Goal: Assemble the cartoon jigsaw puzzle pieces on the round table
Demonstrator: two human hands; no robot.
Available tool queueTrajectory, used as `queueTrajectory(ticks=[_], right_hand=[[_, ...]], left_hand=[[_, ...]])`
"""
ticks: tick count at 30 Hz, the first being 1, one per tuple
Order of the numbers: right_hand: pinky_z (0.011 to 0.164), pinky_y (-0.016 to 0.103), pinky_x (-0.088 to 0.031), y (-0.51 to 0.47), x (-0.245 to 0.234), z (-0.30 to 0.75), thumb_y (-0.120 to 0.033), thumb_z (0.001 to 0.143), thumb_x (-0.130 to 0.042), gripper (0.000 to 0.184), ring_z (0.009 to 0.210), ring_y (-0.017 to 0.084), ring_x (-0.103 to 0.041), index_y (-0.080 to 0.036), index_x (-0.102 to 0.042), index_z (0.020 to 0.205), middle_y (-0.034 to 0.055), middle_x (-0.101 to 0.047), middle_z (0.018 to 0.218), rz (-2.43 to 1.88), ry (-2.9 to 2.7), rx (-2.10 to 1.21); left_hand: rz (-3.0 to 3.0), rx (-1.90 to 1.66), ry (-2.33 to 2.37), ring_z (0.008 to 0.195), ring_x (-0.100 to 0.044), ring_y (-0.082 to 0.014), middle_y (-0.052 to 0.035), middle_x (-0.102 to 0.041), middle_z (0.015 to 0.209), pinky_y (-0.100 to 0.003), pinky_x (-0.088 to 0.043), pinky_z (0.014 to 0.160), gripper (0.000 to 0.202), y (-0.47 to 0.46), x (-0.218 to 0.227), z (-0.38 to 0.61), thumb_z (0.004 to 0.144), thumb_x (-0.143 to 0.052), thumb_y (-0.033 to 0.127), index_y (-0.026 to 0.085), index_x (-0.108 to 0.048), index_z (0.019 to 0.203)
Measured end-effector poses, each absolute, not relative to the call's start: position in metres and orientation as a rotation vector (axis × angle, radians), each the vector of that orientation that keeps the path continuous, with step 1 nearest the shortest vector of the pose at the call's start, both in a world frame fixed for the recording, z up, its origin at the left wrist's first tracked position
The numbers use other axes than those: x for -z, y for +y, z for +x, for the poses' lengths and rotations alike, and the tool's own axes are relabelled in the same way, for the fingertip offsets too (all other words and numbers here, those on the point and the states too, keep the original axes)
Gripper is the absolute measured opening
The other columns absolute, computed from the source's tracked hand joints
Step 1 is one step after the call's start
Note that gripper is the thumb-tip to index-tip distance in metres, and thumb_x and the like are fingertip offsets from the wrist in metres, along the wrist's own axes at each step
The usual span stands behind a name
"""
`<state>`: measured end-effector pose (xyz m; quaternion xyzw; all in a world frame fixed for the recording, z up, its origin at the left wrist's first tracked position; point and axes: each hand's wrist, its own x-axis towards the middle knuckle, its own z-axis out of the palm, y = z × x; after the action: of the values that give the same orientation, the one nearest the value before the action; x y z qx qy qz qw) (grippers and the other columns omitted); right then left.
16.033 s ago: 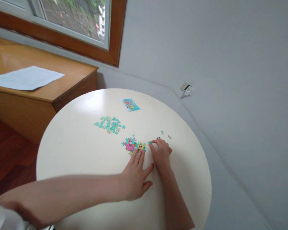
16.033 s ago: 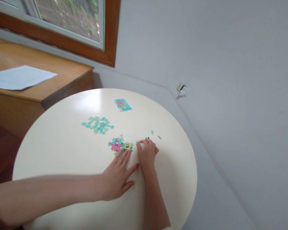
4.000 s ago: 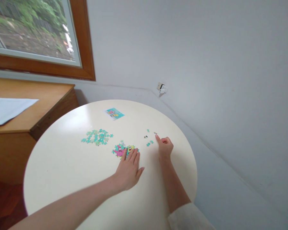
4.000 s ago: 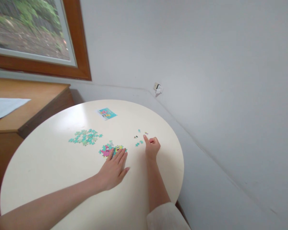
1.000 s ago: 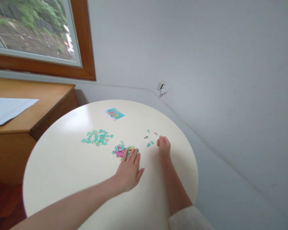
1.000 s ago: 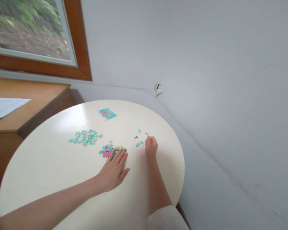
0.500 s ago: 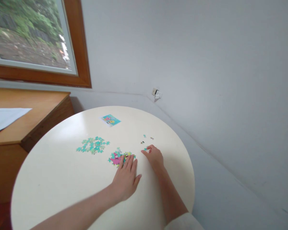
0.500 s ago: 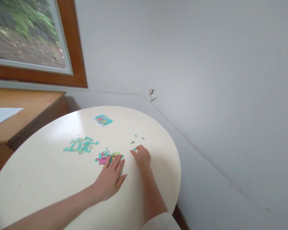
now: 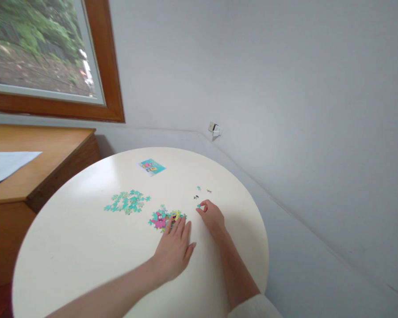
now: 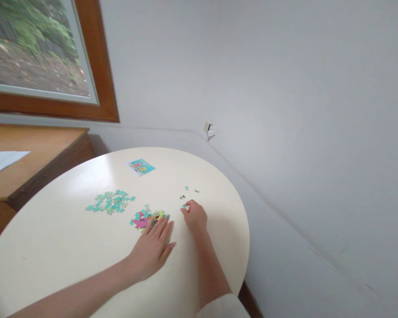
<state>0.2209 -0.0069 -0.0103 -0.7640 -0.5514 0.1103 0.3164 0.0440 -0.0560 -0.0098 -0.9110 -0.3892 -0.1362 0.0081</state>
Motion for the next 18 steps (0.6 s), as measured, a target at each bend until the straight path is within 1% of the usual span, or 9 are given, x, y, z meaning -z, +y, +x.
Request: queueTrajectory(ticks=[5, 9, 18], right_hand=[[0.058, 0.024, -0.031, -0.006, 0.011, 0.221, -0.021, 0.070, -0.061, 0.010, 0.062, 0.013, -0.049, -0.023, -0.057, 0.079, -0.0038, -0.052, 0.065, -1.981, -1.486, -0.271], [0.064, 0.025, -0.035, -0.005, 0.014, 0.222, -0.021, 0.070, -0.060, 0.012, 0.068, 0.014, -0.050, -0.022, -0.057, 0.081, -0.0025, -0.055, 0.071, -1.939, -1.509, -0.239], [0.069, 0.027, -0.040, -0.001, 0.022, 0.223, -0.018, 0.068, -0.057, 0.014, 0.068, 0.014, -0.051, -0.021, -0.055, 0.081, -0.0012, -0.059, 0.075, -1.836, -1.497, -0.281]], left_hand=[[-2.849, 0.379, -1.228, 0.128, -0.038, -0.0287, -0.0179, -0.046, 0.135, -0.049, -0.019, 0.109, 0.055, -0.056, 0.008, 0.044, 0.091, -0.026, 0.042, 0.008, -0.046, 0.129], [-2.837, 0.399, -1.226, 0.129, -0.038, -0.0278, -0.0178, -0.045, 0.135, -0.048, -0.019, 0.110, 0.054, -0.056, 0.010, 0.044, 0.091, -0.028, 0.042, 0.009, -0.046, 0.129], [-2.837, 0.395, -1.210, 0.129, -0.037, -0.0282, -0.0176, -0.044, 0.136, -0.049, -0.019, 0.110, 0.054, -0.056, 0.012, 0.043, 0.091, -0.027, 0.041, 0.008, -0.045, 0.130]])
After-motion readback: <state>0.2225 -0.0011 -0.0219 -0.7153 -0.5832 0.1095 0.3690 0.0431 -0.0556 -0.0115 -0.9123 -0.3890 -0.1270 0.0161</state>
